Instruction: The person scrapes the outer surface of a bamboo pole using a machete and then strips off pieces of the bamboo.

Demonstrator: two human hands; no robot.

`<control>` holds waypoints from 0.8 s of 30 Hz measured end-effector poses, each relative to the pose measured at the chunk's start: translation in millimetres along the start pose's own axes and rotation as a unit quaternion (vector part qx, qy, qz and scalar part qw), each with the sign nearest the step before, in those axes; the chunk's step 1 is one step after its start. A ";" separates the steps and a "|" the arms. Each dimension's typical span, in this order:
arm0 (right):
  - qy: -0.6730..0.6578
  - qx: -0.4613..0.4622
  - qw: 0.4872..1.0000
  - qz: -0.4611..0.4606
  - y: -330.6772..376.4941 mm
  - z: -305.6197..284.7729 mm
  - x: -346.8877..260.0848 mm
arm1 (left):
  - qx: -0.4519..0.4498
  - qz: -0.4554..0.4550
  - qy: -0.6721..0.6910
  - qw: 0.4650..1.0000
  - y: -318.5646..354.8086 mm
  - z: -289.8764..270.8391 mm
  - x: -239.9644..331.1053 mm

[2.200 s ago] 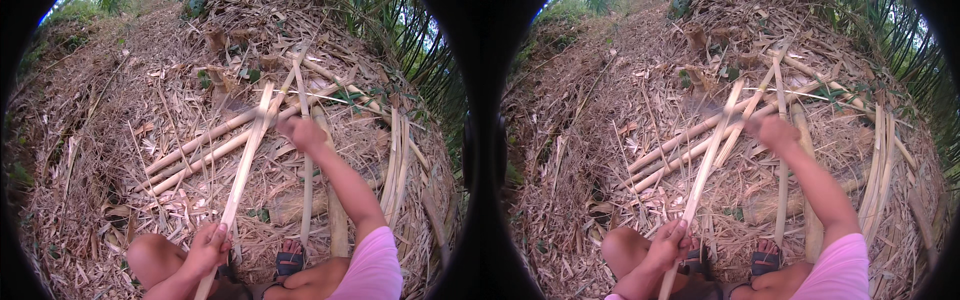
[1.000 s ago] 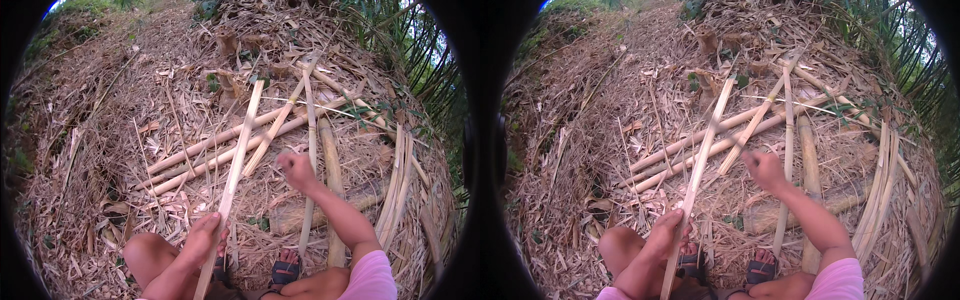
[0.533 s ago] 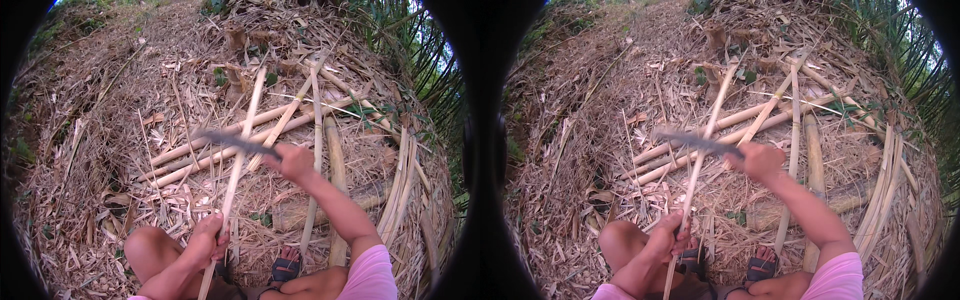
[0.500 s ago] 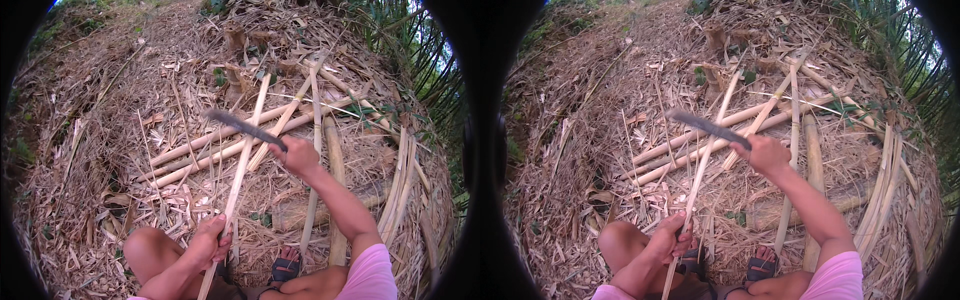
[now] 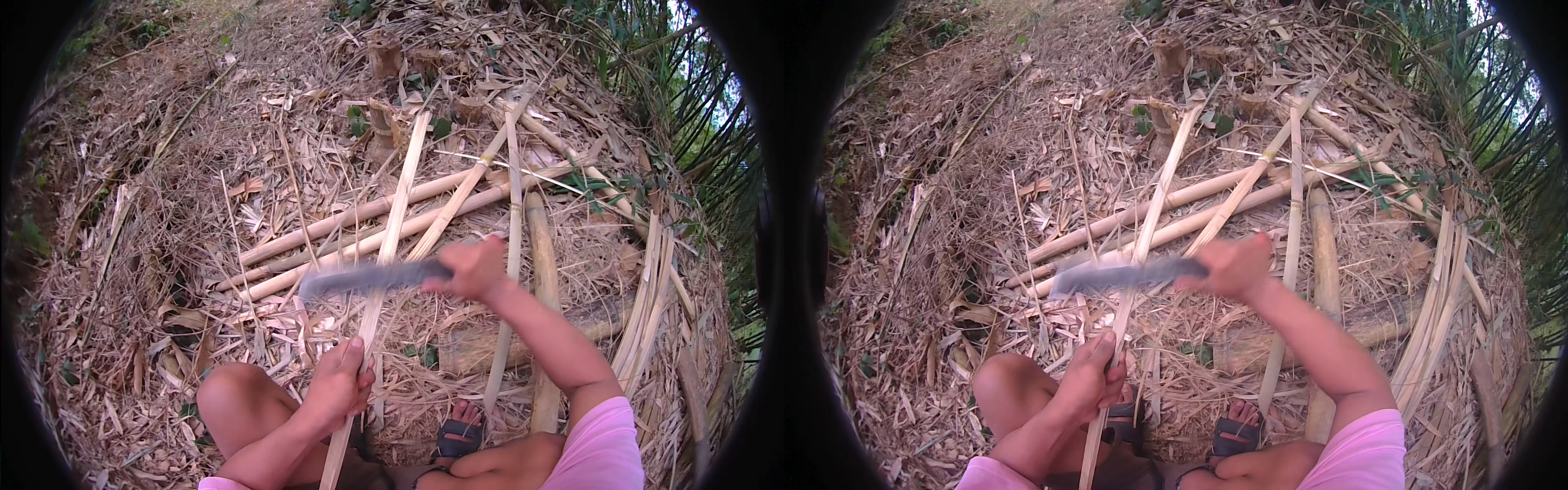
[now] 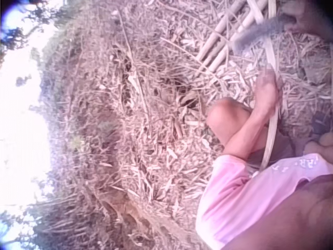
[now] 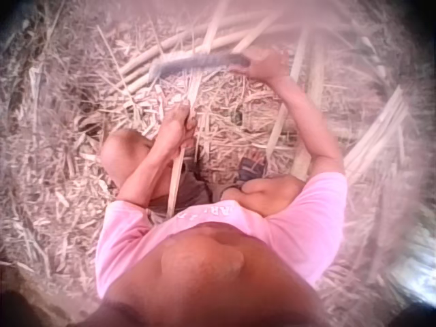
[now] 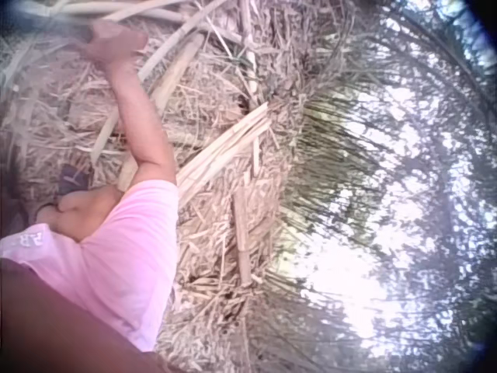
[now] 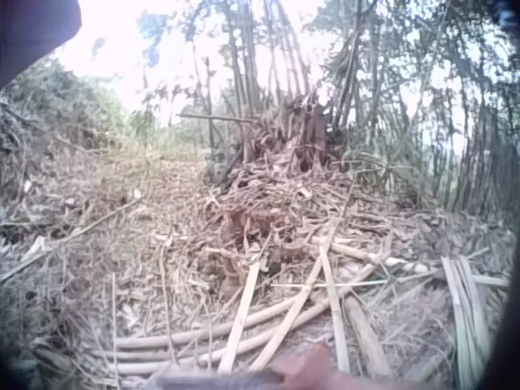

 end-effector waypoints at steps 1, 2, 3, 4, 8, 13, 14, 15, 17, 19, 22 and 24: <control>0.019 0.004 0.998 0.060 -2.8 -0.3 25.6 | 0.003 0.000 -0.011 1.000 4.3 -0.3 0.1; 0.035 -0.023 0.994 0.097 -4.5 -4.1 43.9 | -0.030 -0.017 -0.010 0.999 8.0 -0.1 -2.8; 0.052 -0.056 0.988 0.131 -6.5 -9.4 59.3 | -0.032 -0.042 0.004 0.999 7.5 1.3 -5.2; 0.070 -0.088 0.980 0.166 -6.4 -10.7 68.0 | -0.035 -0.067 0.017 0.997 6.8 4.4 -7.3; -0.007 -0.099 0.991 0.087 15.3 1.1 -2.7 | -0.010 -0.014 -0.001 1.000 -13.0 -2.9 -7.7; 0.070 -0.038 0.991 0.106 3.8 4.9 68.7 | -0.029 -0.031 -0.040 0.998 3.5 -1.5 -16.4; 0.104 -0.080 0.978 0.164 -1.1 -0.2 90.2 | -0.042 -0.046 -0.028 0.998 -1.2 2.9 -14.7; 0.136 -0.120 0.958 0.221 -1.7 -5.6 104.2 | -0.055 -0.061 -0.015 0.997 -4.8 8.2 -15.1; 0.050 -0.111 0.970 0.212 8.2 3.4 61.4 | -0.034 -0.072 -0.012 0.997 -6.6 6.7 -23.8; 0.010 -0.055 0.993 0.099 16.1 4.5 27.7 | -0.024 -0.037 -0.027 0.999 -8.8 -3.1 -12.9; 0.060 -0.125 0.949 0.285 5.1 8.3 89.3 | -0.036 -0.063 -0.024 0.997 -0.5 -8.8 -22.1; 0.092 -0.147 0.920 0.352 17.0 -4.8 123.3 | -0.033 -0.025 -0.067 0.997 -5.5 0.8 -21.6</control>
Point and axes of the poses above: each hand's wrist, its own y-axis away from the middle knuckle, its own z-axis out of the palm, x = y × z, the point moved 4 cm from there along -y, towards the middle knuckle, and after that the axes turned 12 degrees about x, right-handed, at the moved point
